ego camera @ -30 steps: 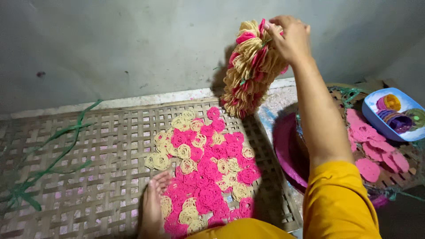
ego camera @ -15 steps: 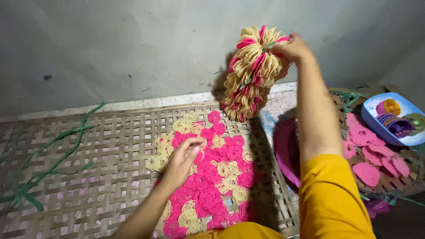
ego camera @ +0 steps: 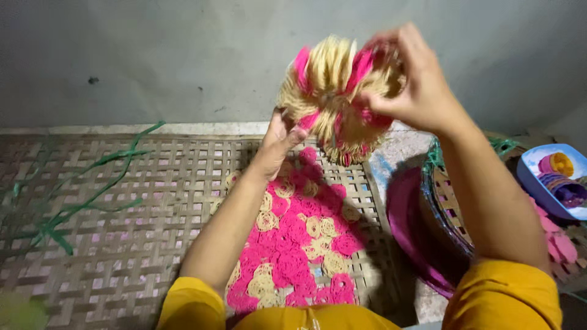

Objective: The person gathers pink and cream curled paper rosettes from a woven bamboo tray and binds them together with a green tie by hand to form decorative flower puffs. They attach each finished flower to a standing rack of similar flowers beside the tray.

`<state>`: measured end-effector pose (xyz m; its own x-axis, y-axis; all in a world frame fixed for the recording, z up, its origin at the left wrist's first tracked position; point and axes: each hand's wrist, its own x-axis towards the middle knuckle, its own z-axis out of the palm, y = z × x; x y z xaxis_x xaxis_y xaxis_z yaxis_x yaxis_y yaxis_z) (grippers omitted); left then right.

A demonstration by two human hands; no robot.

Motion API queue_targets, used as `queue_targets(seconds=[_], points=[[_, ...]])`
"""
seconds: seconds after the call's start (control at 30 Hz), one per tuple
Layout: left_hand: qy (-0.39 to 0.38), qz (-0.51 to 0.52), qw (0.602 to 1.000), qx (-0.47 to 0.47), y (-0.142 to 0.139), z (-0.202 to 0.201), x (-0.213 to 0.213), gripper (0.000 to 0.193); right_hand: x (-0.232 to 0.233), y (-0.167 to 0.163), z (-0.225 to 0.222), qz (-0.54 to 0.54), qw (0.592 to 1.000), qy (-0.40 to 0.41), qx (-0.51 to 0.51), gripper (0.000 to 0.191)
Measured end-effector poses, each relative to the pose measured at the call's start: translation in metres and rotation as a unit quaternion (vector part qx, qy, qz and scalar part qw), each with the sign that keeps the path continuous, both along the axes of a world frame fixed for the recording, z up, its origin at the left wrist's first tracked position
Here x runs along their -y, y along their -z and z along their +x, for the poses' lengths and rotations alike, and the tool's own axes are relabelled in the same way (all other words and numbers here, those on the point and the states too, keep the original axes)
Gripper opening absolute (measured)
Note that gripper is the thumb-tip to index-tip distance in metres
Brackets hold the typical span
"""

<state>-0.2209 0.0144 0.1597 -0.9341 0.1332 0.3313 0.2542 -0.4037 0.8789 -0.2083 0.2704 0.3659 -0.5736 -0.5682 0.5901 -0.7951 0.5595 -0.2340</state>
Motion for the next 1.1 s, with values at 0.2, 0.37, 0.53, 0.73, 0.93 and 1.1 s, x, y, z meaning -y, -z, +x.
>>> queue_targets(seconds=[0.2,0.37,0.53,0.73,0.93,1.1], points=[[-0.005,-0.030,0.996,-0.086,-0.034,0.073,-0.011,0.077,0.011,0.034,0.080,-0.061,0.987,-0.122,0.080,0.092],[-0.128,-0.438,0.888,-0.055,-0.085,0.124,0.000,0.106,0.022,0.079,0.108,-0.140,0.972,-0.030,0.185,0.087],[-0.207,-0.328,0.904,-0.180,-0.065,0.158,-0.018,0.127,0.019,0.092,0.125,-0.155,0.976,-0.024,0.150,0.070],[0.021,-0.113,0.993,-0.038,-0.018,0.153,-0.016,0.082,0.013,0.094,0.144,-0.058,0.987,0.012,0.151,0.064],[-0.090,-0.299,0.940,-0.140,-0.025,0.163,-0.007,0.068,0.017,0.133,0.154,-0.136,0.979,0.023,0.149,0.093],[0.093,-0.253,0.962,-0.046,-0.011,0.168,0.007,0.092,0.010,0.153,0.157,-0.113,0.983,-0.008,0.146,0.081]])
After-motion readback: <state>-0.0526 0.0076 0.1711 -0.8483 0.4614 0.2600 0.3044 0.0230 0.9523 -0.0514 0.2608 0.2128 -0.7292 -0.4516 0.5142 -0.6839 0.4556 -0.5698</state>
